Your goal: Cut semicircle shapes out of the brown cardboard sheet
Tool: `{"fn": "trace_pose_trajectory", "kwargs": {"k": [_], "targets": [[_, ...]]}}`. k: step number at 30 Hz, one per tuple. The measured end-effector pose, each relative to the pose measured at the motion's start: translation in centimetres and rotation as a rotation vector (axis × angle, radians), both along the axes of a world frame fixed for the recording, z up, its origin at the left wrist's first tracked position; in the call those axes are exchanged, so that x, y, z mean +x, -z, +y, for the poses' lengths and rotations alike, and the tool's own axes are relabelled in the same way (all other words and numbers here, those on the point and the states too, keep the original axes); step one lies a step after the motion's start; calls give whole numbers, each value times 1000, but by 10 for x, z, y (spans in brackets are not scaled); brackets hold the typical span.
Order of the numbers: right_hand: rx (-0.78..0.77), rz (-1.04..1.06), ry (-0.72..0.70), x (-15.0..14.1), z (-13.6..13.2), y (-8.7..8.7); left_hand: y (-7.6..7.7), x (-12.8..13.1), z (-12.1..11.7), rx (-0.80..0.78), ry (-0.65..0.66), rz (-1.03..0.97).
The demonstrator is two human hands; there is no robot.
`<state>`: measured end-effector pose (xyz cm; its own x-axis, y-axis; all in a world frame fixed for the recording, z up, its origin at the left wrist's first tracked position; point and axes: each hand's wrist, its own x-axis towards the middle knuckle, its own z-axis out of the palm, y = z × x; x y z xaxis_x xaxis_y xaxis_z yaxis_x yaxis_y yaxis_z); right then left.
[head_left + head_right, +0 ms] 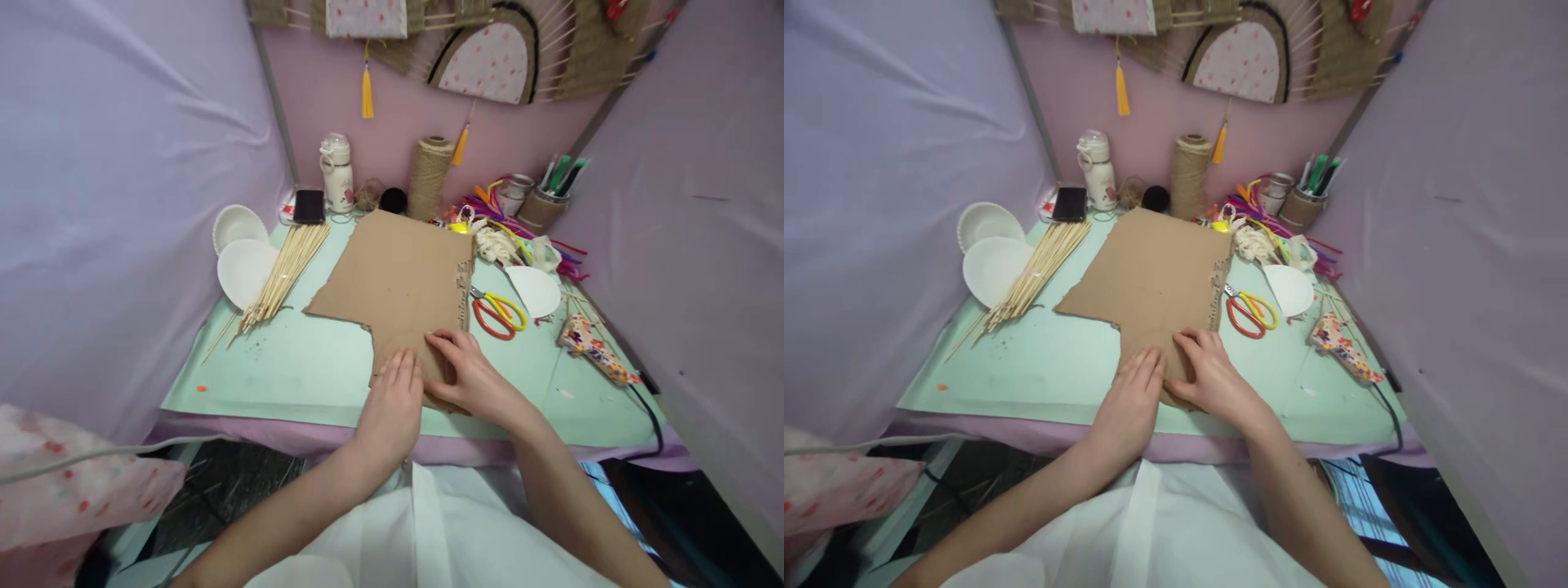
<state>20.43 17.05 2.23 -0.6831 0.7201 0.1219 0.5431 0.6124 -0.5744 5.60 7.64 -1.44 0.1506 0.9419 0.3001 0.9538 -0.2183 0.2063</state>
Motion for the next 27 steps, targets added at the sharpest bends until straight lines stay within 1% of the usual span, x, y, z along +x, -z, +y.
{"fn": "trace_pose_trajectory", "kwargs": {"k": [3,6,9,12,15,20,24,27], "targets": [[-136,89,-54,17,11,-5,-2,-3,0,1,3,71],[-236,207,-14,35,23,-4,-6,-5,2,-9,11,91],[-294,292,21,44,30,2,-10,-5,6,-18,29,85],[-317,352,18,45,34,9,-13,-5,9,-18,22,105],[-335,372,13,45,35,11,-16,-6,10,-26,15,117],[-341,403,-10,47,35,14,-23,-9,10,-100,32,103],[-321,410,-28,48,37,17,-30,-12,16,-159,24,93],[-329,401,-23,48,38,17,-33,-14,22,-174,33,72]]}}
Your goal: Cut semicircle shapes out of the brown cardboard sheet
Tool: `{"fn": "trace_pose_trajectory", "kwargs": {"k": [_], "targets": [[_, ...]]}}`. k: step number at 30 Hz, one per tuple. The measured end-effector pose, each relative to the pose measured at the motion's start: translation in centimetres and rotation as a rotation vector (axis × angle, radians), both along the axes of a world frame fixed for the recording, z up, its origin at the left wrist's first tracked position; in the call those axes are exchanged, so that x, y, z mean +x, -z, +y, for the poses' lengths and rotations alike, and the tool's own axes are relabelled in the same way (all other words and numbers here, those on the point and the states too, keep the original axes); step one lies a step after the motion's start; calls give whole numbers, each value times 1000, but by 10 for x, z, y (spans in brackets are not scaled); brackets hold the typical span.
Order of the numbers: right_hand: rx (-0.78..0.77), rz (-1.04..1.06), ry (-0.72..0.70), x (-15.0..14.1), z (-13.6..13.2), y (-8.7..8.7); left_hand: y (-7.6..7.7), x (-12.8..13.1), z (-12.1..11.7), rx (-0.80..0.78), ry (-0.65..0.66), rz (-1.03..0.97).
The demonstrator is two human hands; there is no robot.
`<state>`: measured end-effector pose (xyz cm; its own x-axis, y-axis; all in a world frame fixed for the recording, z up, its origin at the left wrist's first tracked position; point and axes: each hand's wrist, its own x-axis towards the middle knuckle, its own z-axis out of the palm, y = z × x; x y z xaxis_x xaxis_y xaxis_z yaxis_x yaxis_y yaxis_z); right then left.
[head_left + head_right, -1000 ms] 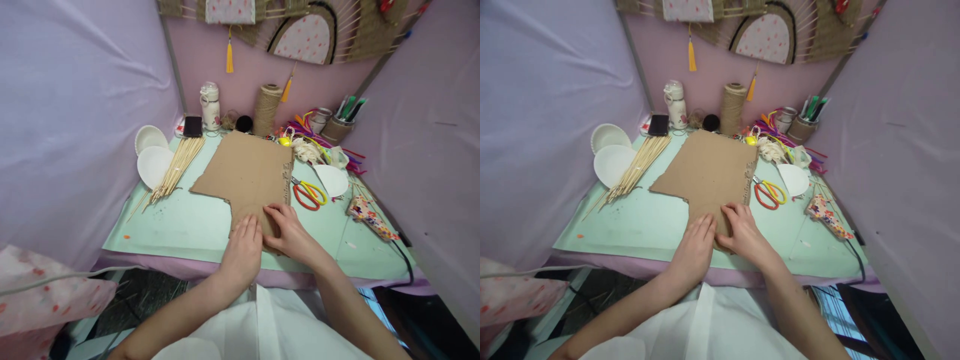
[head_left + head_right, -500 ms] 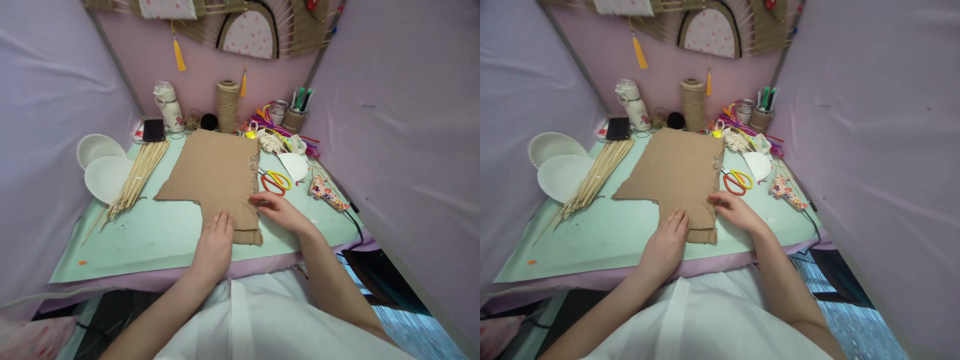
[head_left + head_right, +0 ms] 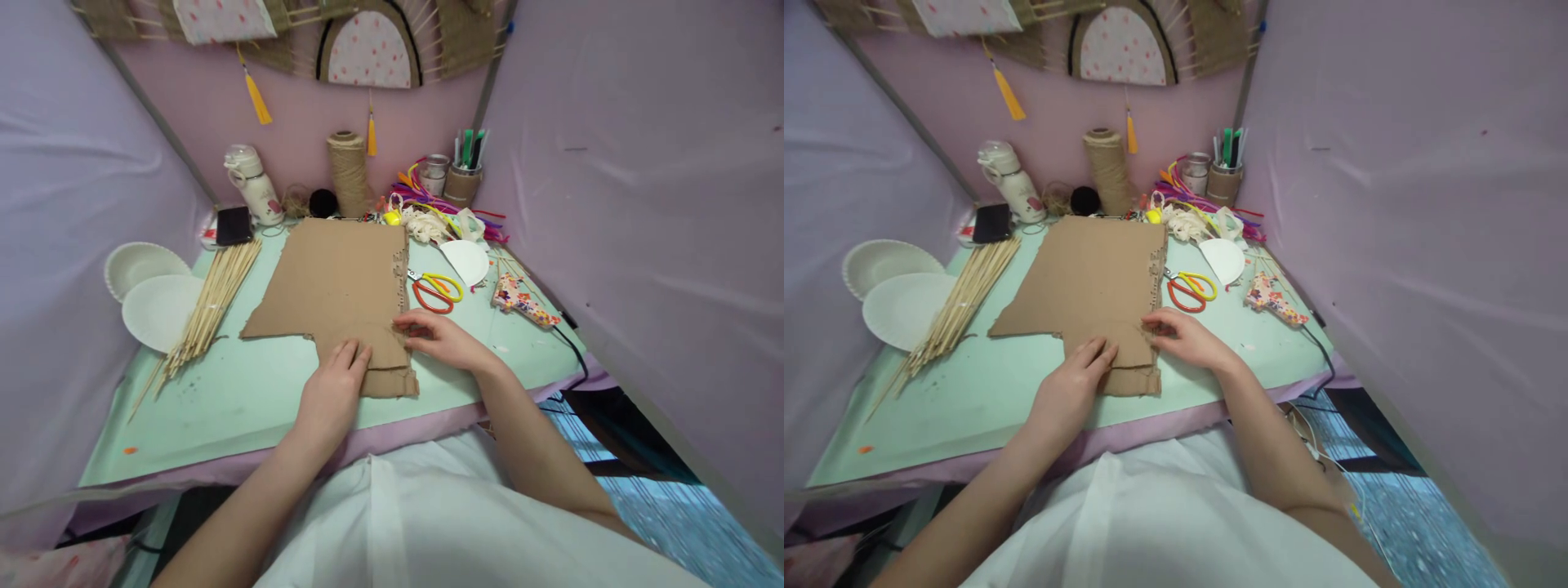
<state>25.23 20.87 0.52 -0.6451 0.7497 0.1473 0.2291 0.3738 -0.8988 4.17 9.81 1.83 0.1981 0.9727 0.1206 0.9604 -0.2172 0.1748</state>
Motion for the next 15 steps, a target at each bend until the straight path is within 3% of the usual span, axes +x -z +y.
{"fn": "trace_pose_trajectory", "kwargs": {"k": [8,15], "targets": [[-18,23,6,0,1,1,0,-2,11,-20,-6,-14],[0,54,-3,1,4,7,-2,-2,16,-47,-9,111]]}}
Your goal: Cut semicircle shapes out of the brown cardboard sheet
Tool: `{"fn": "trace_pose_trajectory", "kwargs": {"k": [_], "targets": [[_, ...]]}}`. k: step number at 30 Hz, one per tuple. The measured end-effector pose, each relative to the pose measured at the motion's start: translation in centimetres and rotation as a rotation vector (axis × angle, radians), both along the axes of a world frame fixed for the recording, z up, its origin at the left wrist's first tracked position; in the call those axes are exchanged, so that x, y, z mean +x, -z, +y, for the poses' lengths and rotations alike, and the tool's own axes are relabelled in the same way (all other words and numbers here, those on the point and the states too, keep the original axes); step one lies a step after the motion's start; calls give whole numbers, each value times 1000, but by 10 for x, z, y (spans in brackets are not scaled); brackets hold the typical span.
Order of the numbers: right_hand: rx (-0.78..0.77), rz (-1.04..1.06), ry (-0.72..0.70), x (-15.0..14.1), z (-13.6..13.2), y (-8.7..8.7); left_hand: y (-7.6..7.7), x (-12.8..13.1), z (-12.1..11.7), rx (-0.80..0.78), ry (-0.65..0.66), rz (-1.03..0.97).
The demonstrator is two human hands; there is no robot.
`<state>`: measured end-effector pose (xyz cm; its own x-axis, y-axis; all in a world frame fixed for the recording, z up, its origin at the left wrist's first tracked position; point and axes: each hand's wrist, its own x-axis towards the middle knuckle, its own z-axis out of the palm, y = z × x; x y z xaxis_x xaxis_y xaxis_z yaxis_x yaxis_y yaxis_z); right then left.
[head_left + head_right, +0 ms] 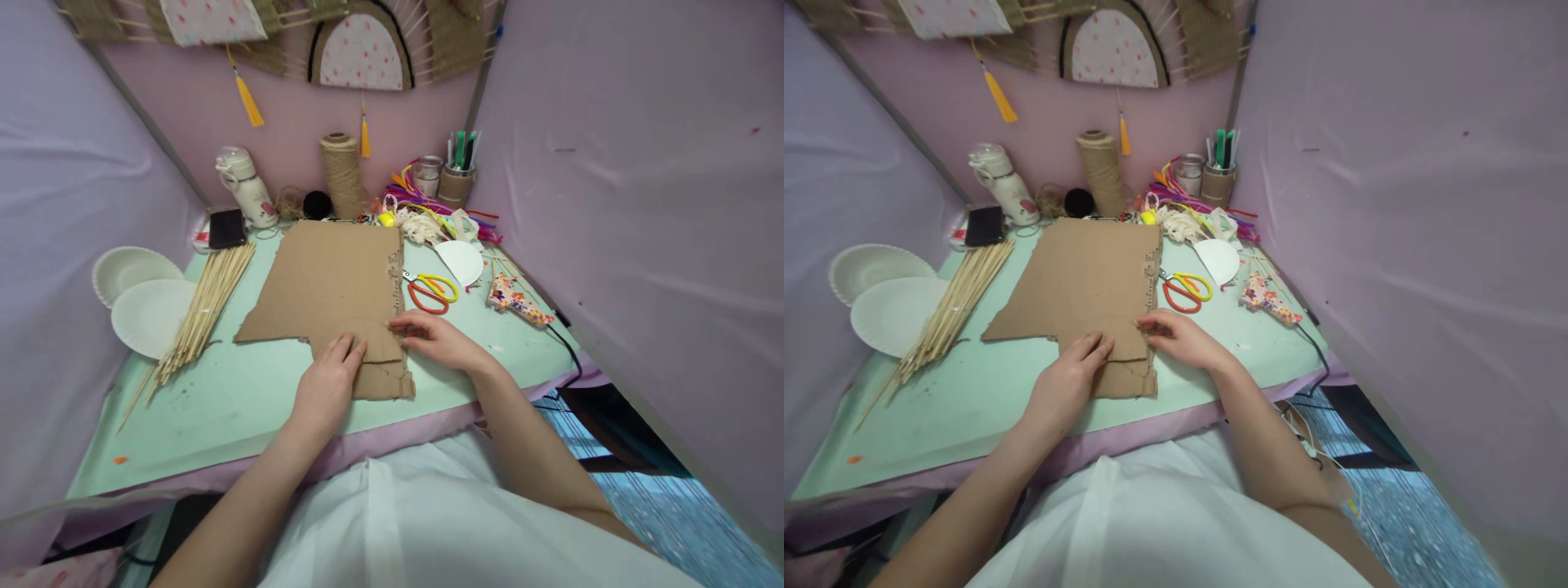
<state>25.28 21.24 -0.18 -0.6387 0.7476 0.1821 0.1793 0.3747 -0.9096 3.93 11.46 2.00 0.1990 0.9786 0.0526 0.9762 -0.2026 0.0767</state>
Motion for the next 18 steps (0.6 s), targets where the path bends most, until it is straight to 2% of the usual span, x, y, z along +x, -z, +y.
{"fn": "trace_pose_trajectory", "kwargs": {"k": [12,18], "targets": [[13,-18,23,-3,-3,-2,-4,7,-1,-36,-21,14],[85,-37,93,-8,-7,1,-6,7,-1,-38,-26,8]]}}
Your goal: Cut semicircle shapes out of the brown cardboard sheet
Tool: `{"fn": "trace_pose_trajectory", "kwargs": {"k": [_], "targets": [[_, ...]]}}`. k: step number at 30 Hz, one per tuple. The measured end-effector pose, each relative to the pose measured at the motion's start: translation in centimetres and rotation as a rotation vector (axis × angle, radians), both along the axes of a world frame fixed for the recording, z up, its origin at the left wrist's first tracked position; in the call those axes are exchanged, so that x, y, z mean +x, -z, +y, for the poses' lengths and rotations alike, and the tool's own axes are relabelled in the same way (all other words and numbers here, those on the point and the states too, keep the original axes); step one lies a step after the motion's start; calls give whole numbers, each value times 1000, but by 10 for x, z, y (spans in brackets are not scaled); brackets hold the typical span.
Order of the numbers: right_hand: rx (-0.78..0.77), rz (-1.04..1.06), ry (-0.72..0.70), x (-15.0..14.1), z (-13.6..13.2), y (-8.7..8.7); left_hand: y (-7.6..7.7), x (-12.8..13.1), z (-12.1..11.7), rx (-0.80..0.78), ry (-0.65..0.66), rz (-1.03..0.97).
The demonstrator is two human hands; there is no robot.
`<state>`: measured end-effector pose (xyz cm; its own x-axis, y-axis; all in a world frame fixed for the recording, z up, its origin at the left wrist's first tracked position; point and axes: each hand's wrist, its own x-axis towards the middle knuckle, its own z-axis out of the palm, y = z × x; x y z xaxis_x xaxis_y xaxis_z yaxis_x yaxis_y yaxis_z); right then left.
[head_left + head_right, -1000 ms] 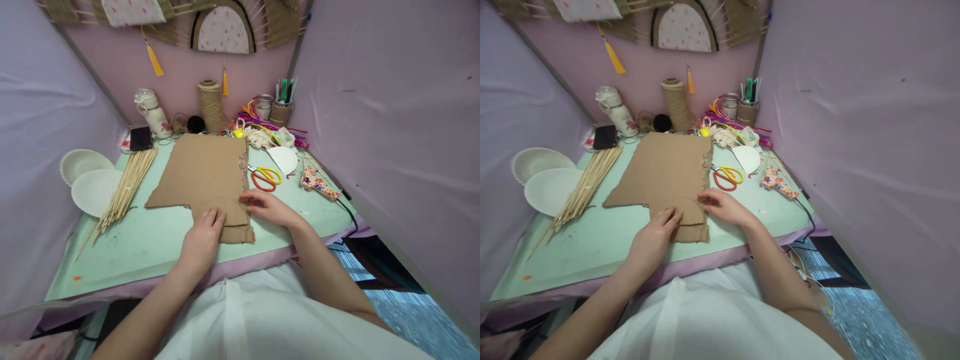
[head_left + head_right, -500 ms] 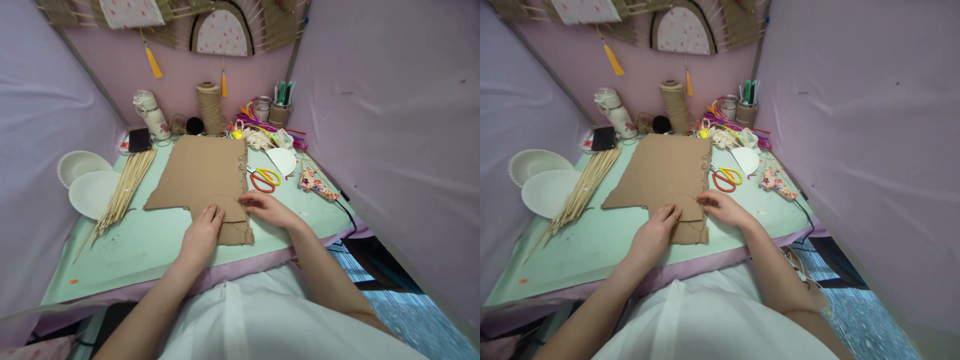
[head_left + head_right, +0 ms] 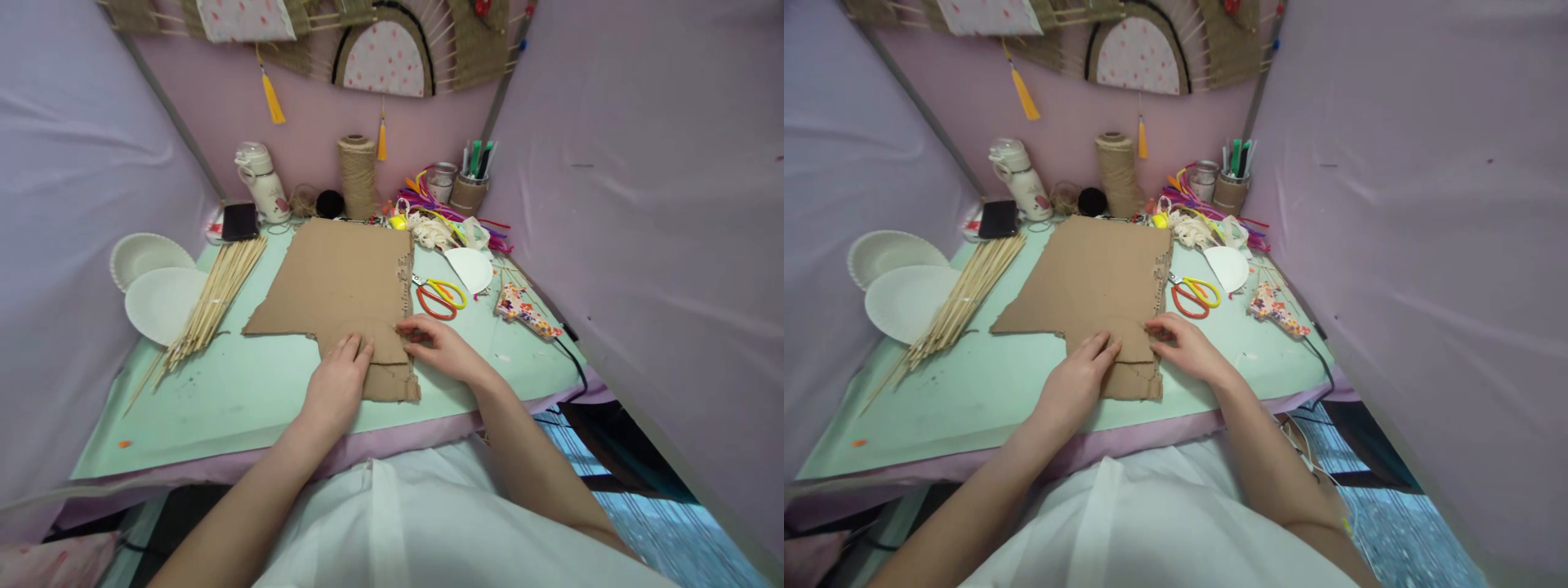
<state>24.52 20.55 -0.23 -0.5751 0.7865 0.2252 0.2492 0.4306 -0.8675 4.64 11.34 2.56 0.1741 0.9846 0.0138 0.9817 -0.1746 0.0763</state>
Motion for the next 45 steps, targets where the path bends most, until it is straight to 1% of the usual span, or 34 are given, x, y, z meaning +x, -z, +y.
{"fn": "trace_pose_trajectory", "kwargs": {"k": [8,10,13,16,19,25,29,37,45], "targets": [[4,-9,19,0,-2,3,4,-1,-1,34,17,8],[15,-13,16,0,-3,1,6,5,-3,41,0,37],[23,-22,8,0,-4,1,11,22,-6,71,-55,84],[21,-37,9,0,-4,3,16,37,-9,121,-112,77],[21,-60,3,1,-3,5,19,44,-11,140,-152,71],[38,-101,-12,0,-4,2,24,41,-15,177,-155,15],[42,-114,-18,-1,-5,-1,27,41,-15,173,-150,-22],[53,-124,-6,-1,-5,1,26,41,-15,157,-163,-37],[43,-121,-7,-1,-5,1,28,39,-14,178,-143,-48]]}}
